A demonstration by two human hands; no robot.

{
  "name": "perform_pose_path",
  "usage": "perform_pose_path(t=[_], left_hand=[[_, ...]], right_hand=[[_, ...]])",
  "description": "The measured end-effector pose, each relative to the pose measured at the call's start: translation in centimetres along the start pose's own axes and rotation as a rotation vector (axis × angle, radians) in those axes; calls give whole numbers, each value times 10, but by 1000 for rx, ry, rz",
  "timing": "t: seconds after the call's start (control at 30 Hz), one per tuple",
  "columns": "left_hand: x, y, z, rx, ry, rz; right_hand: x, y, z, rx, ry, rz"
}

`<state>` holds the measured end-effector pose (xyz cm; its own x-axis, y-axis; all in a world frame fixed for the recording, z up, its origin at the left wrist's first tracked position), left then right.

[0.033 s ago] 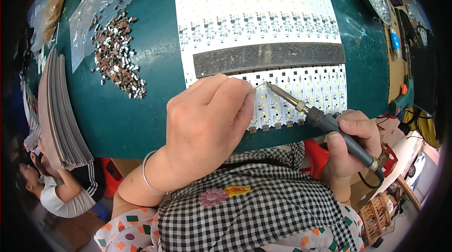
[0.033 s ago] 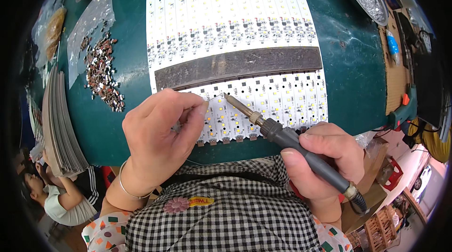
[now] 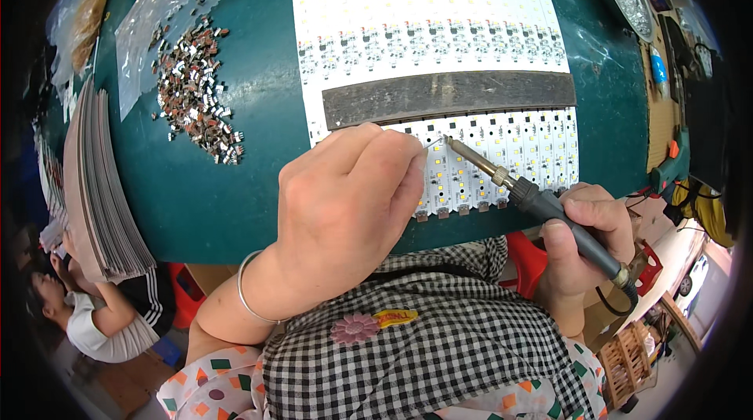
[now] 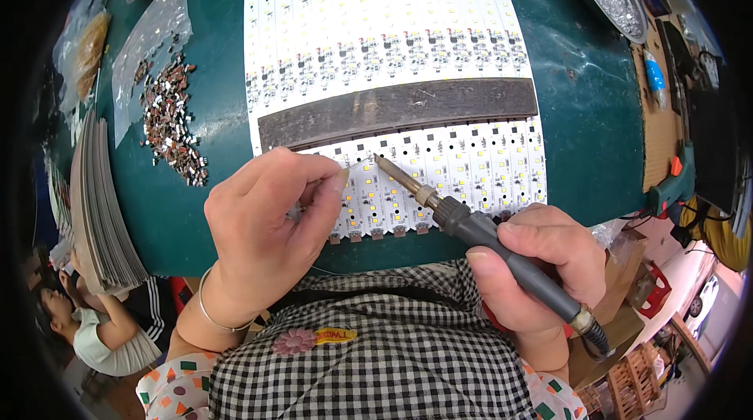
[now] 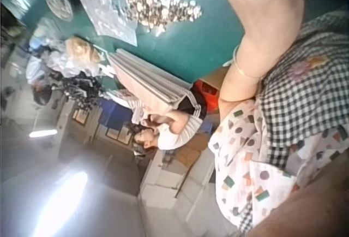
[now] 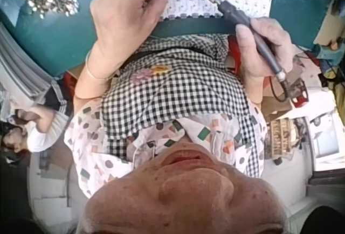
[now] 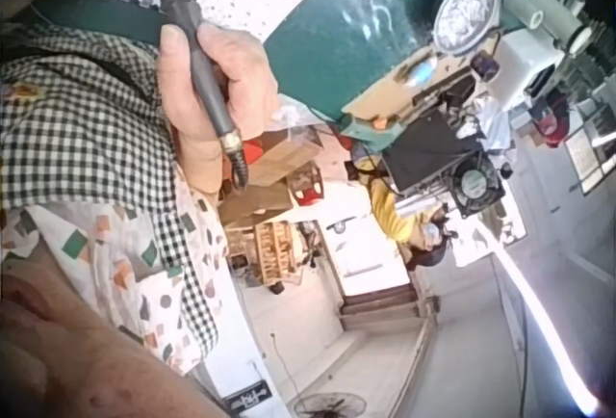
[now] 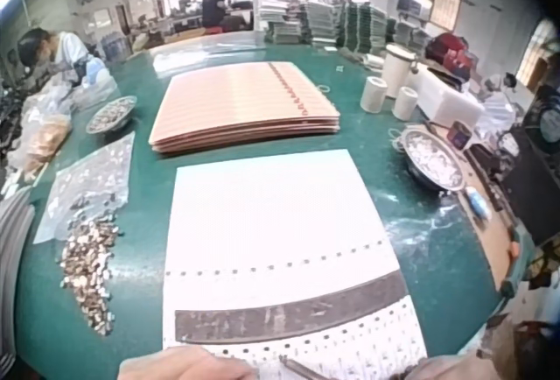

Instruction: The person inserts small electronic components into the edge of a circuit board panel by hand, then solders them to the panel using a soldering iron and solder wire.

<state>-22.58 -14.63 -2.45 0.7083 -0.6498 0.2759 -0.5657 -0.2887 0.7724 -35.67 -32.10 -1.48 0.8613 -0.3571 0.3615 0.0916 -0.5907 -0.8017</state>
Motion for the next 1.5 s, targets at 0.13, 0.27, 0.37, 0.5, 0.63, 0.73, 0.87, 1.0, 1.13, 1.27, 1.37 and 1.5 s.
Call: perform_pose_path(t=[0.13, 0.27, 0.37, 0.5, 0.63, 0.73, 0.87, 1.0, 1.13, 1.27, 1.37, 1.5], left_hand=[[-1, -1, 3, 20, -24, 12], [-1, -2, 4, 17, -6, 52], [-1, -2, 5, 25, -8, 46], [-1, -2, 6, 55, -1, 59], [-1, -3, 8, 18, -28, 52], [1, -4, 10, 36, -41, 44], [1, -4, 11, 45, -36, 48], [2, -4, 11, 59, -23, 68], [2, -3, 10, 74, -51, 62], [1, 0, -5, 22, 28, 41], [-1, -5, -17, -35, 46, -94], [-3, -9, -26, -104, 35, -161]], right_hand=[[0, -3, 3, -13, -19, -47], [4, -11, 7, -17, -51, -98], [5, -14, 8, -30, -53, -118], [8, -20, 10, -63, -94, -137], [11, -24, 13, -71, -156, -204], [11, -27, 15, -76, -182, -240], [11, -30, 14, -78, -162, -266], [12, -31, 16, -84, -171, -269], [12, -30, 15, -81, -165, -259], [3, -14, -20, -28, 93, -157], [7, 13, -66, -143, 544, 11], [52, 47, -98, -483, 708, 39]])
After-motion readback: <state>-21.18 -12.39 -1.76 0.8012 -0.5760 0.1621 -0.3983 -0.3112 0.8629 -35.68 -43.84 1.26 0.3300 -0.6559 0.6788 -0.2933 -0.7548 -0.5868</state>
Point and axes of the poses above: each hand's wrist, its own x-axis towards the middle knuckle, its own z-axis out of the palm, y = z × x, the point moved 9 cm from there along x, towards the middle knuckle, and after that the axes turned 7 degrees about -x, right-handed, at the moved point
